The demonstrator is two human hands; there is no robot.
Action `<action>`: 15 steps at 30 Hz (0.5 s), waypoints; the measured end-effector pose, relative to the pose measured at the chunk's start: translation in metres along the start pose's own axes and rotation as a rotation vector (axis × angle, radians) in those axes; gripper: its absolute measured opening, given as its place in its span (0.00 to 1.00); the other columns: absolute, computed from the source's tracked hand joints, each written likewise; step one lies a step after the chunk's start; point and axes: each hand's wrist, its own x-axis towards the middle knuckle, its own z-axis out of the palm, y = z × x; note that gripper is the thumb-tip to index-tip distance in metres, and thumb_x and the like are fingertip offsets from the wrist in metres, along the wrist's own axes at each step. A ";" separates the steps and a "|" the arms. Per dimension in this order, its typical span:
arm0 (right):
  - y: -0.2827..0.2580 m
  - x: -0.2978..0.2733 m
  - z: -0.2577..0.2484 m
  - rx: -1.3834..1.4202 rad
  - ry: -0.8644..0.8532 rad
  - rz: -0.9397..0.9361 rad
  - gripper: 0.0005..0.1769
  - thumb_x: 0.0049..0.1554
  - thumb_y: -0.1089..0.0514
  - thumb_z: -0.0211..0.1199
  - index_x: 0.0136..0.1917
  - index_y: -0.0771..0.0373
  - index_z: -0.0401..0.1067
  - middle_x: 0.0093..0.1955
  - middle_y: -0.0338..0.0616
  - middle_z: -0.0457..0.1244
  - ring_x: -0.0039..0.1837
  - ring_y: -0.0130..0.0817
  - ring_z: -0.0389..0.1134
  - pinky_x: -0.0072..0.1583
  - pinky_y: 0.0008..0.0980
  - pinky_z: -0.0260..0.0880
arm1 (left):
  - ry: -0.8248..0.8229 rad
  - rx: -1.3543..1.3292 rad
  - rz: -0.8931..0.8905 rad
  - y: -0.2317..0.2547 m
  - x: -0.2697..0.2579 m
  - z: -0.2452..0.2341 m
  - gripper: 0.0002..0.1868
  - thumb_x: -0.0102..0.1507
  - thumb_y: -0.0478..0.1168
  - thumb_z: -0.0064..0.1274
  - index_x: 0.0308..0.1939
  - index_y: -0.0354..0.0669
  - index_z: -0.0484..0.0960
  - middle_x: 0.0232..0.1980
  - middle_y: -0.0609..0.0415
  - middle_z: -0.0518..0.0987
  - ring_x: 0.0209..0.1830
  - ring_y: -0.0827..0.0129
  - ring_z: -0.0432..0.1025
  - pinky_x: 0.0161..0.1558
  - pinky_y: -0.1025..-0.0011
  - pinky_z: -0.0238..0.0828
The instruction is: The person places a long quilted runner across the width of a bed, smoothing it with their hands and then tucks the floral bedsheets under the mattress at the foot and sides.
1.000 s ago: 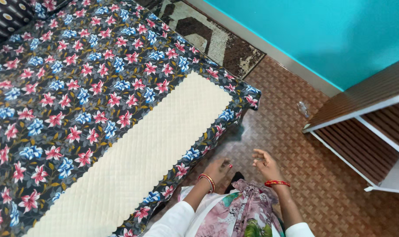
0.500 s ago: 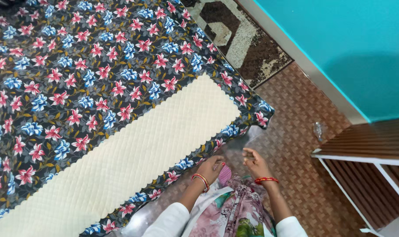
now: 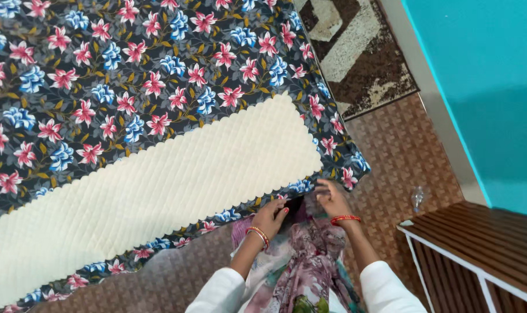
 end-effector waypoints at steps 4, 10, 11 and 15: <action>0.008 0.052 -0.016 0.003 -0.101 0.053 0.33 0.57 0.67 0.54 0.75 0.58 0.60 0.63 0.50 0.67 0.56 0.30 0.74 0.55 0.28 0.71 | 0.036 0.066 -0.143 0.001 0.012 0.017 0.18 0.64 0.45 0.57 0.56 0.44 0.80 0.52 0.47 0.83 0.53 0.58 0.79 0.55 0.65 0.74; 0.057 0.145 -0.023 -0.150 -0.070 0.030 0.43 0.52 0.66 0.65 0.77 0.62 0.51 0.70 0.56 0.60 0.54 0.37 0.70 0.56 0.34 0.71 | 0.098 0.241 -0.198 -0.009 0.048 0.051 0.18 0.63 0.47 0.57 0.54 0.46 0.81 0.52 0.46 0.83 0.54 0.52 0.76 0.56 0.60 0.72; 0.061 0.163 -0.023 -0.215 -0.067 0.049 0.45 0.50 0.65 0.66 0.77 0.63 0.51 0.69 0.56 0.60 0.55 0.37 0.70 0.55 0.35 0.71 | 0.093 0.290 -0.205 -0.008 0.056 0.054 0.18 0.64 0.48 0.57 0.55 0.46 0.80 0.52 0.45 0.82 0.53 0.50 0.76 0.56 0.59 0.72; 0.065 0.210 -0.012 -0.540 -0.028 0.132 0.40 0.52 0.56 0.70 0.75 0.61 0.62 0.58 0.57 0.67 0.55 0.42 0.68 0.58 0.38 0.69 | 0.166 0.290 -0.198 -0.003 0.074 0.060 0.20 0.63 0.47 0.59 0.56 0.45 0.79 0.54 0.44 0.81 0.55 0.47 0.74 0.55 0.54 0.70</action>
